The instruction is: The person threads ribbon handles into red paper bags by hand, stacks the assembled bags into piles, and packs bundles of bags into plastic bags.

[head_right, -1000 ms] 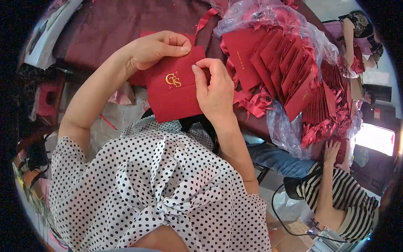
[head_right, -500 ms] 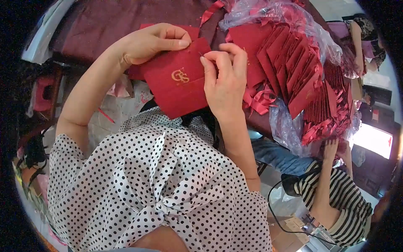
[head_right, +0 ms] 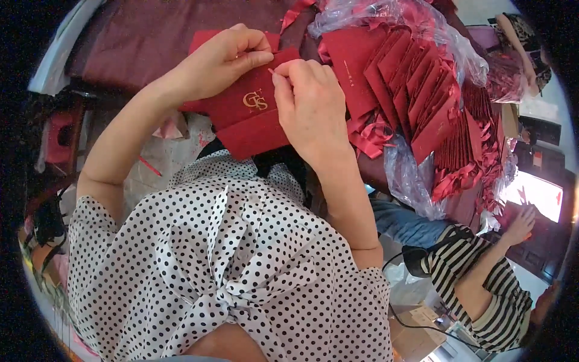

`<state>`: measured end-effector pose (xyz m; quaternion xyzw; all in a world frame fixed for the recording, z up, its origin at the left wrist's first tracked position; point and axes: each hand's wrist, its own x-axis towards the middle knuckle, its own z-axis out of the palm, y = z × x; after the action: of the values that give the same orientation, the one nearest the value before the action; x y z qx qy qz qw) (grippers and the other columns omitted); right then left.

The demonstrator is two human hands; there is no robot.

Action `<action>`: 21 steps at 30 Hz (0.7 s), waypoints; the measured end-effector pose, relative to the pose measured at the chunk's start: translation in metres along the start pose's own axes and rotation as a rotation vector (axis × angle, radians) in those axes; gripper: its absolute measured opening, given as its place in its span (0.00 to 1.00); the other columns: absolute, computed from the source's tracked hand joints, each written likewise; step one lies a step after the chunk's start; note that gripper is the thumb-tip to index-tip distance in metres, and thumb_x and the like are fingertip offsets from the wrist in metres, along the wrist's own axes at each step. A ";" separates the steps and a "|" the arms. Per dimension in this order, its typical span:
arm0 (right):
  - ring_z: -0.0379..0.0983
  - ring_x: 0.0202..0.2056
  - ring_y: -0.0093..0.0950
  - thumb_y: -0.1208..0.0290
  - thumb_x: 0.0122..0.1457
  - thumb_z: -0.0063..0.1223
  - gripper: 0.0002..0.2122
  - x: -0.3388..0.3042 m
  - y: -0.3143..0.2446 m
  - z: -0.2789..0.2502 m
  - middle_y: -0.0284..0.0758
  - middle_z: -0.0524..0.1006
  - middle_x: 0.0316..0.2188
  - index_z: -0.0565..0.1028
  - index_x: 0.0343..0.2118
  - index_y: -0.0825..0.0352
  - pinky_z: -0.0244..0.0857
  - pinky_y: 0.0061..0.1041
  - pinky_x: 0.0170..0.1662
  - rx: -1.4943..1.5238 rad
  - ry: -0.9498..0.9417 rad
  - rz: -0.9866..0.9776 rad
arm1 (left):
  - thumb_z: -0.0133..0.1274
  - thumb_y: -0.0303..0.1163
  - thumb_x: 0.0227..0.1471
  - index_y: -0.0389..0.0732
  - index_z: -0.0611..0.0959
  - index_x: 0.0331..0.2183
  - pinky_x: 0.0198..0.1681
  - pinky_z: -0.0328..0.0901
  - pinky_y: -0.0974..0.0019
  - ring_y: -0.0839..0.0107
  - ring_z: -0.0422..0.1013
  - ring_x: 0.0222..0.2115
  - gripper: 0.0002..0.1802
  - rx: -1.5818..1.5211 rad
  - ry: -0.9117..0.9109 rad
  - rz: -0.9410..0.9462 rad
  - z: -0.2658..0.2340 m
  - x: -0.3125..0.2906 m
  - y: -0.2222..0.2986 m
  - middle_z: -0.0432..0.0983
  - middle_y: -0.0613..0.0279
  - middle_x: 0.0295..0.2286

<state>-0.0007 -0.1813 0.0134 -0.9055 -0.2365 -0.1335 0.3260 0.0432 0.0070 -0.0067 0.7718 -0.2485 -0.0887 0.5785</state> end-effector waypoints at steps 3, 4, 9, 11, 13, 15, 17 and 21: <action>0.69 0.32 0.41 0.74 0.53 0.52 0.04 0.002 -0.003 0.000 0.40 0.74 0.27 0.72 0.29 0.67 0.63 0.36 0.35 -0.067 -0.038 -0.025 | 0.51 0.33 0.54 0.36 0.77 0.28 0.31 0.61 0.68 0.70 0.67 0.25 0.10 0.327 0.077 0.059 0.005 -0.002 0.006 0.74 0.60 0.23; 0.70 0.32 0.41 0.74 0.53 0.52 0.04 0.002 -0.005 0.000 0.40 0.74 0.27 0.72 0.29 0.68 0.63 0.37 0.36 -0.130 -0.048 -0.039 | 0.51 0.32 0.53 0.36 0.76 0.29 0.34 0.60 0.65 0.65 0.66 0.28 0.08 0.442 0.156 0.177 0.009 -0.006 0.010 0.71 0.59 0.23; 0.71 0.32 0.42 0.73 0.53 0.52 0.05 0.009 -0.006 -0.008 0.42 0.73 0.26 0.71 0.27 0.69 0.64 0.39 0.36 0.009 -0.103 0.048 | 0.53 0.29 0.49 0.37 0.75 0.28 0.37 0.58 0.60 0.59 0.65 0.32 0.06 0.613 0.274 0.286 0.014 -0.011 0.014 0.69 0.57 0.24; 0.71 0.32 0.42 0.73 0.53 0.51 0.05 0.009 -0.004 -0.007 0.43 0.73 0.26 0.71 0.27 0.69 0.64 0.39 0.36 0.040 -0.133 0.069 | 0.53 0.31 0.49 0.37 0.76 0.27 0.37 0.57 0.59 0.61 0.65 0.32 0.07 0.633 0.279 0.287 0.016 -0.010 0.010 0.73 0.60 0.24; 0.70 0.31 0.42 0.73 0.53 0.51 0.05 0.008 -0.004 -0.002 0.42 0.73 0.25 0.71 0.27 0.69 0.64 0.38 0.35 -0.045 -0.076 -0.006 | 0.53 0.31 0.49 0.37 0.76 0.27 0.37 0.57 0.59 0.61 0.65 0.32 0.07 0.676 0.318 0.297 0.020 -0.011 0.014 0.73 0.60 0.23; 0.70 0.31 0.41 0.73 0.53 0.50 0.04 0.008 -0.005 0.005 0.42 0.73 0.25 0.71 0.28 0.68 0.64 0.38 0.35 -0.156 -0.018 -0.066 | 0.53 0.30 0.50 0.37 0.76 0.26 0.37 0.57 0.59 0.61 0.65 0.31 0.07 0.720 0.359 0.307 0.026 -0.012 0.016 0.73 0.61 0.23; 0.70 0.29 0.38 0.74 0.53 0.51 0.04 0.008 -0.009 0.008 0.40 0.72 0.24 0.70 0.30 0.67 0.64 0.38 0.34 -0.317 0.073 -0.193 | 0.51 0.29 0.50 0.38 0.75 0.27 0.36 0.57 0.58 0.61 0.66 0.30 0.05 0.752 0.438 0.364 0.031 -0.012 0.017 0.73 0.62 0.22; 0.71 0.29 0.38 0.75 0.53 0.52 0.07 0.010 -0.003 0.011 0.40 0.73 0.24 0.70 0.34 0.68 0.64 0.36 0.32 -0.084 0.204 -0.153 | 0.50 0.29 0.52 0.37 0.76 0.29 0.36 0.59 0.62 0.66 0.68 0.29 0.05 0.469 0.381 0.227 0.019 -0.016 0.025 0.73 0.59 0.23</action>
<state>0.0071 -0.1687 0.0109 -0.8794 -0.2646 -0.2593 0.2991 0.0146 -0.0067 0.0085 0.8542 -0.2339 0.1820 0.4273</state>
